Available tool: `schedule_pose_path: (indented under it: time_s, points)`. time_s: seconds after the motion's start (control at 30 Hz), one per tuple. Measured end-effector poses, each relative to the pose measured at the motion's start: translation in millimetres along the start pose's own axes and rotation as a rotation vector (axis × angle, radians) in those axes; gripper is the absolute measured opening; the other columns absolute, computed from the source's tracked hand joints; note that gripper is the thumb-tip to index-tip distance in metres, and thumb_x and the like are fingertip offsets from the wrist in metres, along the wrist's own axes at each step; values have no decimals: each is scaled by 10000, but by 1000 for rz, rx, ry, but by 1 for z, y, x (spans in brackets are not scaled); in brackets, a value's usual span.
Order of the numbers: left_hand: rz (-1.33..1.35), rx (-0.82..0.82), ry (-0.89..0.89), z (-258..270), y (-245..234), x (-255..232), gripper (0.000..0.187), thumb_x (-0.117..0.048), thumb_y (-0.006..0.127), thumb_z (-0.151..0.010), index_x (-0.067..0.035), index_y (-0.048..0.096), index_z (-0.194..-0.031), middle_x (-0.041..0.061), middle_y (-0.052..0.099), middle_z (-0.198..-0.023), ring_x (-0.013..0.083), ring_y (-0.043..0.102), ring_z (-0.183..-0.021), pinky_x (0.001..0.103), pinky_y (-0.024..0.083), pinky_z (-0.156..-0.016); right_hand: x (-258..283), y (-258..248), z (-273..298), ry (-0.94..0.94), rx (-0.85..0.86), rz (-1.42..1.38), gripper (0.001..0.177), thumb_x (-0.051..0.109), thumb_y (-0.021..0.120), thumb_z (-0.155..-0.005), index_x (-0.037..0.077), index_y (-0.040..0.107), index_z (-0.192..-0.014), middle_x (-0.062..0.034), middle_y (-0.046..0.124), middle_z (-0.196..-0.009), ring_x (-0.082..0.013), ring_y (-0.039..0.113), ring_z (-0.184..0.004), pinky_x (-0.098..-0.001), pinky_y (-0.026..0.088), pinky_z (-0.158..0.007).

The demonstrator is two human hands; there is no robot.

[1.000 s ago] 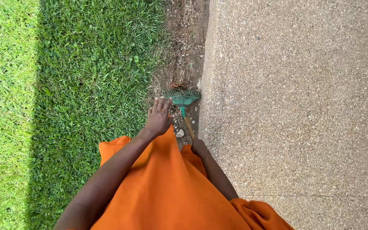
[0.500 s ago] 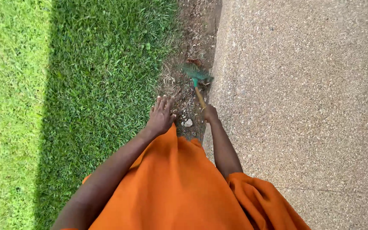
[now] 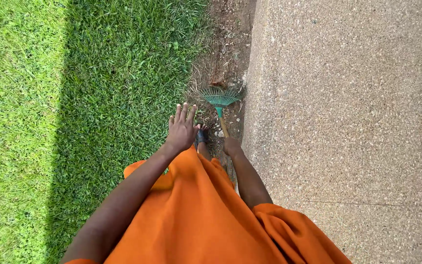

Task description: Raking grass clippings and debris from the edge of a lawn into a pile and then into a dustpan for disposal.

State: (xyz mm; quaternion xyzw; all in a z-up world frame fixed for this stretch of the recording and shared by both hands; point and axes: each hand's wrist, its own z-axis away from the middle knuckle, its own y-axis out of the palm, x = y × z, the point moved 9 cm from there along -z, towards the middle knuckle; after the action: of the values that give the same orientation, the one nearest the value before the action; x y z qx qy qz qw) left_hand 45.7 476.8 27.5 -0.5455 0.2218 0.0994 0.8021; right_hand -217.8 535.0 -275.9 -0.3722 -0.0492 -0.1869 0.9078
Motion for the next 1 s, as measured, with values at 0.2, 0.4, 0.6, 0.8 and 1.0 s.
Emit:
schedule_pose_path:
  time_s: [0.2,0.4,0.6,0.8,1.0]
  points:
    - [26,44,-7,34,17,8,767,-366,544,-1007,-122,171,-1631,251,150,-1668,448,97,-1551,672,207,-1184,-37,81,53,-83,-69,-48,380,72,625,-855,-70,602,-1207,-315,693,-1009,-444,715,-871,-516,585,-724]
    - [80,-29,-81,49,16,16,762,-311,559,-989,-111,184,-1621,246,158,-1675,456,118,-1547,680,209,-1185,-36,33,102,8,6,-187,321,187,613,-928,-78,668,-1100,-286,717,-953,-430,730,-850,-526,573,-738]
    - [128,-62,-112,59,25,16,756,-274,577,-976,-110,219,-1621,263,202,-1657,476,172,-1541,685,245,-1173,-51,-4,41,42,-50,-73,334,244,645,-931,-55,700,-1069,-292,735,-996,-419,740,-885,-520,592,-781]
    - [121,-34,-127,76,59,6,742,-270,564,-987,-114,219,-1625,257,212,-1662,470,175,-1549,683,259,-1173,-29,-7,26,7,-72,13,456,181,573,-954,0,501,-1366,-303,709,-1123,-434,703,-984,-526,560,-845]
    - [90,67,-153,88,82,4,765,-310,559,-983,-134,179,-1623,246,160,-1665,443,115,-1549,674,207,-1190,-50,64,83,222,158,-297,378,218,470,-1028,-23,602,-1287,-262,716,-1133,-389,708,-978,-498,579,-836]
